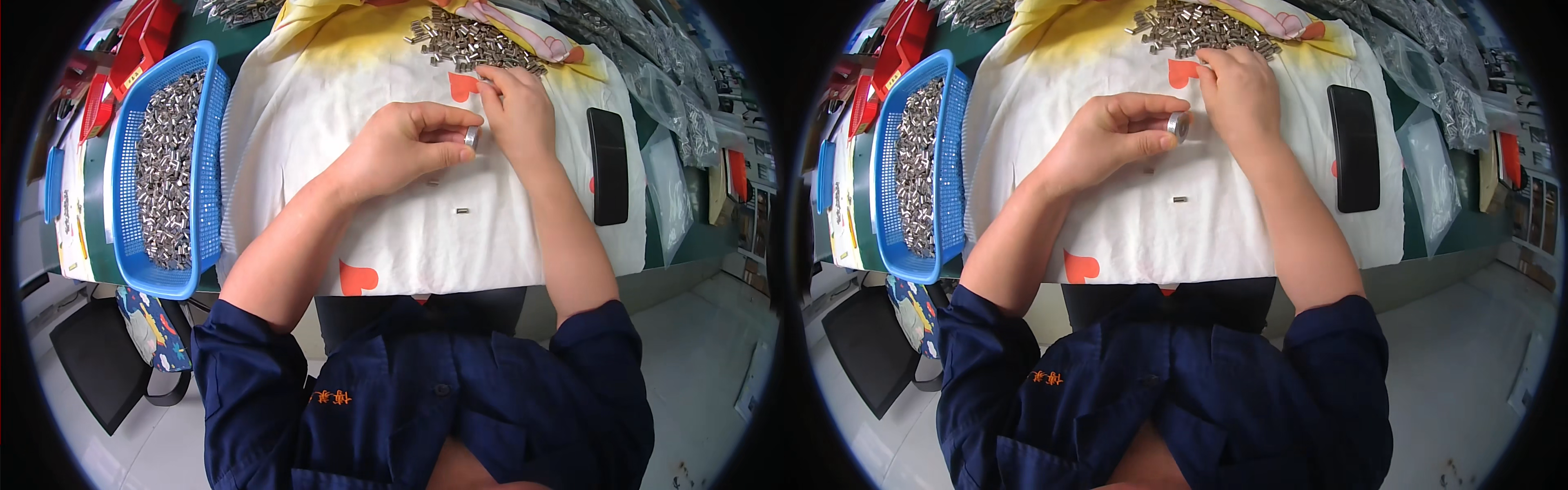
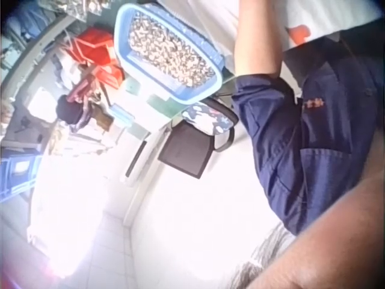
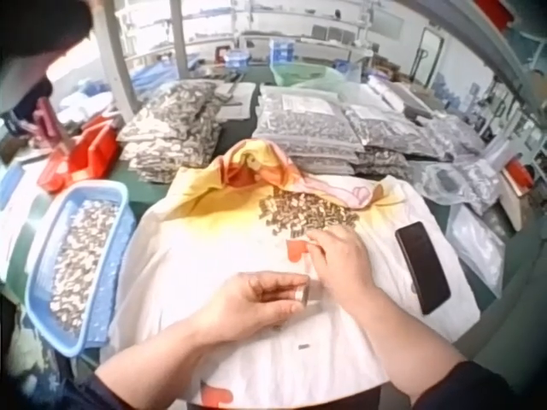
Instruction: Assembling and inspecting small metal hardware components by hand at a workshop bench.
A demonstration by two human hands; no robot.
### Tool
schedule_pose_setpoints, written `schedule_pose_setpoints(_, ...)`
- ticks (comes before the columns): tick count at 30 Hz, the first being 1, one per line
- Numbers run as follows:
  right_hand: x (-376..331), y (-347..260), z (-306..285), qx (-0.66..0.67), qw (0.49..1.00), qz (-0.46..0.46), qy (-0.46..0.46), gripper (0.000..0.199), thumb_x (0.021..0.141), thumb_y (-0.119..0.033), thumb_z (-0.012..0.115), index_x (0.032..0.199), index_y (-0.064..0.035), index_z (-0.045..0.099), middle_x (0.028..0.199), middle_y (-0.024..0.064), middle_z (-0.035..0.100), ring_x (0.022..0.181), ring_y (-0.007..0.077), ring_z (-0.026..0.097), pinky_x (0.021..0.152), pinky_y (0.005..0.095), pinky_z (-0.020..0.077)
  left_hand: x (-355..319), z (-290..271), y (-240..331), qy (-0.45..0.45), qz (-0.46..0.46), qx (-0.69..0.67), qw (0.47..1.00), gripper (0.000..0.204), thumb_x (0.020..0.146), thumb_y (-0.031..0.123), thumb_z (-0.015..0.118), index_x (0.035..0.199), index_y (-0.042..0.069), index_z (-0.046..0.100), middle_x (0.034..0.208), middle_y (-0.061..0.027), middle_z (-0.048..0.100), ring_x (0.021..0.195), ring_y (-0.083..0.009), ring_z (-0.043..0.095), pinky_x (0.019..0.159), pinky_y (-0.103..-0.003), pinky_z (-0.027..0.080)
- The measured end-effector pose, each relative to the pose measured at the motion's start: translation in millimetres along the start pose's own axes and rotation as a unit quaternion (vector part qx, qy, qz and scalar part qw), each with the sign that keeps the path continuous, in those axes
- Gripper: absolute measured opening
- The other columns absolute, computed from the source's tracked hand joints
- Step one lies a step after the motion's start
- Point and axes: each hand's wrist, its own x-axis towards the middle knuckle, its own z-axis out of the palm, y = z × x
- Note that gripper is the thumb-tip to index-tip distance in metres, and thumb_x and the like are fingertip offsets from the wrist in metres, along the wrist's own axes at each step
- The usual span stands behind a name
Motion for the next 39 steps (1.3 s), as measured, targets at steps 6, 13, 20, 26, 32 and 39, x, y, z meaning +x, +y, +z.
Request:
schedule_pose_setpoints(6,-1.1,-1.0,-5.8,0.083,0.989,0.093,-0.08,0.011,0.073,-0.015,0.063,0.083,-0.009,0.064,0.08,0.0071,0.059,0.081,0.0262,0.055,0.072,0.0361,0.0451,5.2,-3.4,-4.3,0.032,0.041,-0.018,0.998,0.034,0.079,0.007,0.065,0.112,0.0,0.057,0.093,-0.0017,0.061,0.083,-0.0058,0.055,0.077,-0.02,0.046)
schedule_pose_setpoints(13,-2.7,-8.3,-10.2,0.0,0.998,-0.02,-0.056,0.009,0.073,-0.011,0.062,0.08,-0.0066,0.062,0.078,0.0077,0.059,0.08,0.027,0.055,0.073,0.0373,0.0452,4.5,-3.6,-0.3,0.044,0.051,-0.038,0.997,0.035,0.081,0.006,0.062,0.114,-0.001,0.055,0.096,-0.0035,0.061,0.086,-0.0069,0.056,0.078,-0.021,0.046)
schedule_pose_setpoints(20,-3.9,-22.3,-25.8,0.221,0.952,0.173,-0.119,0.009,0.079,-0.004,0.057,0.086,-0.0041,0.062,0.085,0.0072,0.063,0.078,0.0173,0.059,0.071,0.0268,0.0465,5.3,-7.1,-3.3,0.051,0.067,-0.089,0.992,0.035,0.081,0.005,0.061,0.115,-0.001,0.054,0.096,-0.0038,0.061,0.086,-0.0079,0.056,0.078,-0.021,0.047)
schedule_pose_setpoints(26,-8.6,-19.9,-27.0,0.491,0.852,0.14,-0.114,0.008,0.081,-0.001,0.057,0.087,-0.0003,0.062,0.081,0.0002,0.061,0.073,0.0061,0.055,0.067,0.021,0.0455,5.4,-6.9,-1.5,0.066,0.083,-0.066,0.992,0.034,0.082,0.003,0.059,0.115,0.0,0.054,0.097,-0.0046,0.061,0.088,-0.0105,0.057,0.081,-0.023,0.046)
schedule_pose_setpoints(32,-12.0,-20.8,-27.9,0.432,0.889,0.103,-0.111,0.007,0.076,0.001,0.061,0.084,-0.0007,0.061,0.079,0.002,0.062,0.071,0.0083,0.057,0.064,0.022,0.0463,5.9,-6.6,-1.5,0.064,0.067,-0.055,0.994,0.035,0.081,0.003,0.061,0.115,0.0,0.054,0.094,-0.0031,0.061,0.085,-0.0093,0.057,0.08,-0.022,0.046)
schedule_pose_setpoints(39,-12.2,-31.6,-33.3,0.322,0.944,0.029,-0.07,0.008,0.072,0.001,0.061,0.08,-0.0014,0.06,0.075,0.0058,0.061,0.067,0.013,0.059,0.059,0.0234,0.0471,4.8,-3.3,0.9,0.085,0.065,-0.019,0.994,0.034,0.08,0.004,0.063,0.113,0.0,0.056,0.092,-0.0036,0.062,0.084,-0.0089,0.057,0.079,-0.022,0.047)
